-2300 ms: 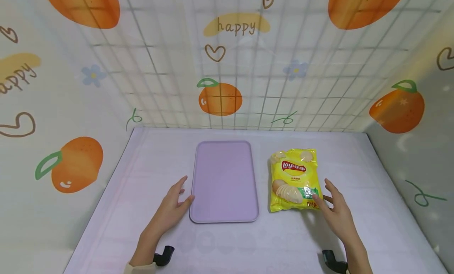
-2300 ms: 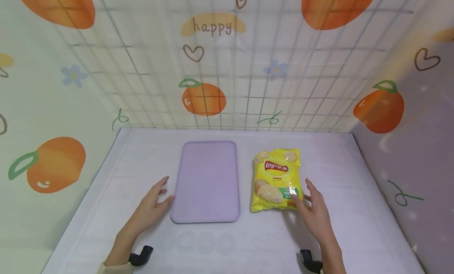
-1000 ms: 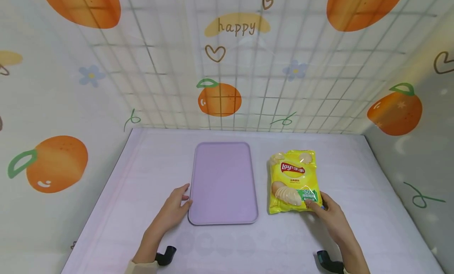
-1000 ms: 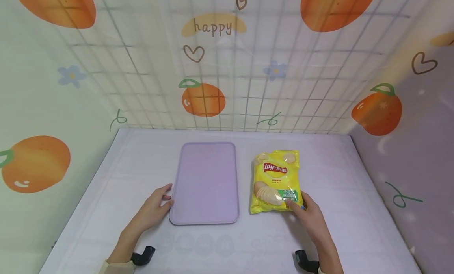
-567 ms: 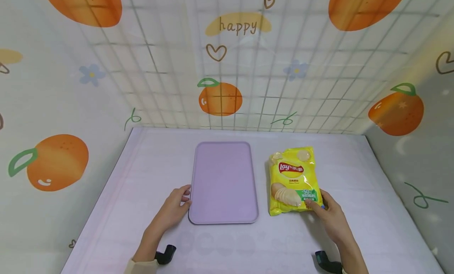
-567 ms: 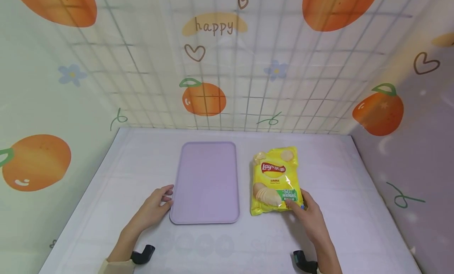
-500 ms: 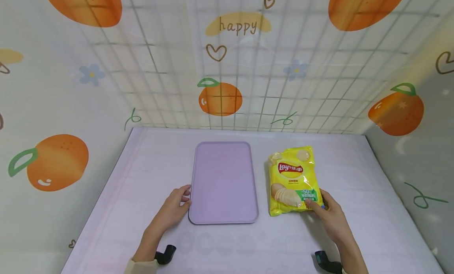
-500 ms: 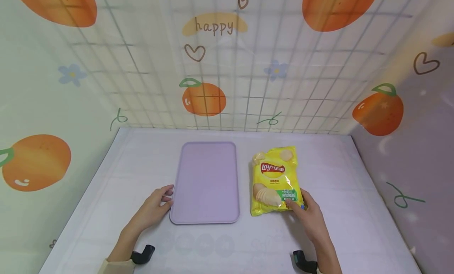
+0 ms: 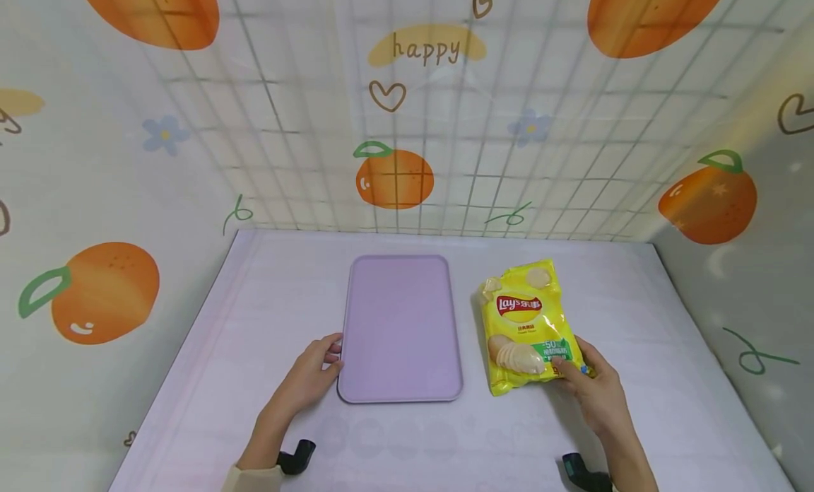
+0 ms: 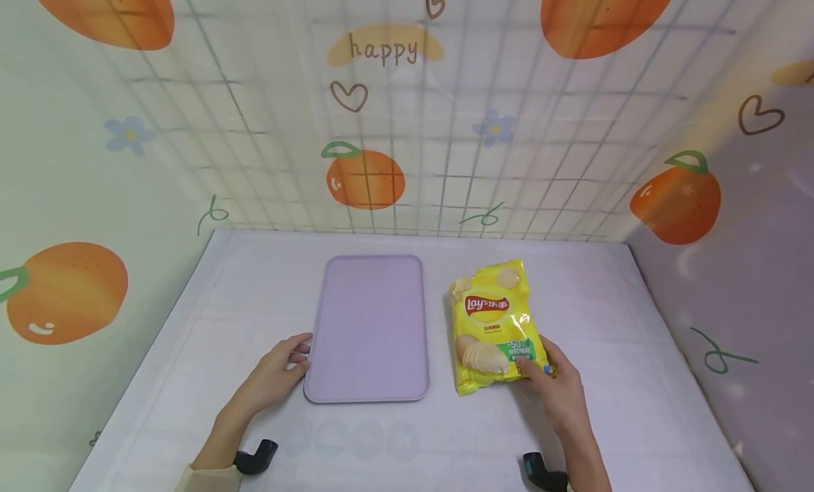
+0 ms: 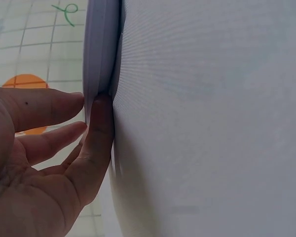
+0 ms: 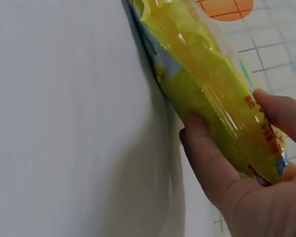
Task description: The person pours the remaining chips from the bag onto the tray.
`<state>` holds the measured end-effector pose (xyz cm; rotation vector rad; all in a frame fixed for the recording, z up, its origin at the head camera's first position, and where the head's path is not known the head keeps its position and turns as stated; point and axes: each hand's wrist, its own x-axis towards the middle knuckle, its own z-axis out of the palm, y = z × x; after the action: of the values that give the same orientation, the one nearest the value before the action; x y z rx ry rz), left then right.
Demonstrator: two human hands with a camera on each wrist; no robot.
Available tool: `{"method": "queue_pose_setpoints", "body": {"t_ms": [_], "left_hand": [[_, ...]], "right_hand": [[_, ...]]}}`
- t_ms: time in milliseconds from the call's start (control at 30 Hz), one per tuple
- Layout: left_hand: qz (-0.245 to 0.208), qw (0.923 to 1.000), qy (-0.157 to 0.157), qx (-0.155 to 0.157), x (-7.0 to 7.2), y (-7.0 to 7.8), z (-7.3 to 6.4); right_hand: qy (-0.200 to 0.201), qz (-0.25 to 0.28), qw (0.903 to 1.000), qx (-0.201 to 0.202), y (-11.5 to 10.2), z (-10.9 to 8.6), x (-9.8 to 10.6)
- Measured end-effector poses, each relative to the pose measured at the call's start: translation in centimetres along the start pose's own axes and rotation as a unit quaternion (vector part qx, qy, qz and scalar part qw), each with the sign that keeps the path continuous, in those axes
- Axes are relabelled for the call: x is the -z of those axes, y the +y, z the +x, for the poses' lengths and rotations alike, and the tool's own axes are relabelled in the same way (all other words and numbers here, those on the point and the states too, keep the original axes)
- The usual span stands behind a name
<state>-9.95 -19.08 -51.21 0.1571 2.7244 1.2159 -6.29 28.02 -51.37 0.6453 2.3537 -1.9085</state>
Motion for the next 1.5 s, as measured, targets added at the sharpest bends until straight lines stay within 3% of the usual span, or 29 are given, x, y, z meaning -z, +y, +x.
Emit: {"method": "queue_pose_setpoints", "body": {"t_ms": [367,767,1067,1500], "left_hand": [[-0.004,1.0,0.0,-0.001,0.2,0.0,-0.2],[-0.005,1.0,-0.001,0.002,0.3,-0.5,-0.1],[-0.006,1.0,-0.003,0.001,0.1,-0.5,0.3],[-0.009,1.0,-0.004,0.001,0.1,-0.6,0.2]], "right_hand": [[0.01,0.006,0.9997,0.021,-0.2,-0.3,0.0],[0.013,-0.062,0.9933,0.096,-2.3,-1.6,-0.1],[0.027,-0.131,0.9768,0.168,-4.1,-2.7,-0.4],[0.018,-0.172,0.9469,0.271,-6.1,-3.2,-1.3]]}}
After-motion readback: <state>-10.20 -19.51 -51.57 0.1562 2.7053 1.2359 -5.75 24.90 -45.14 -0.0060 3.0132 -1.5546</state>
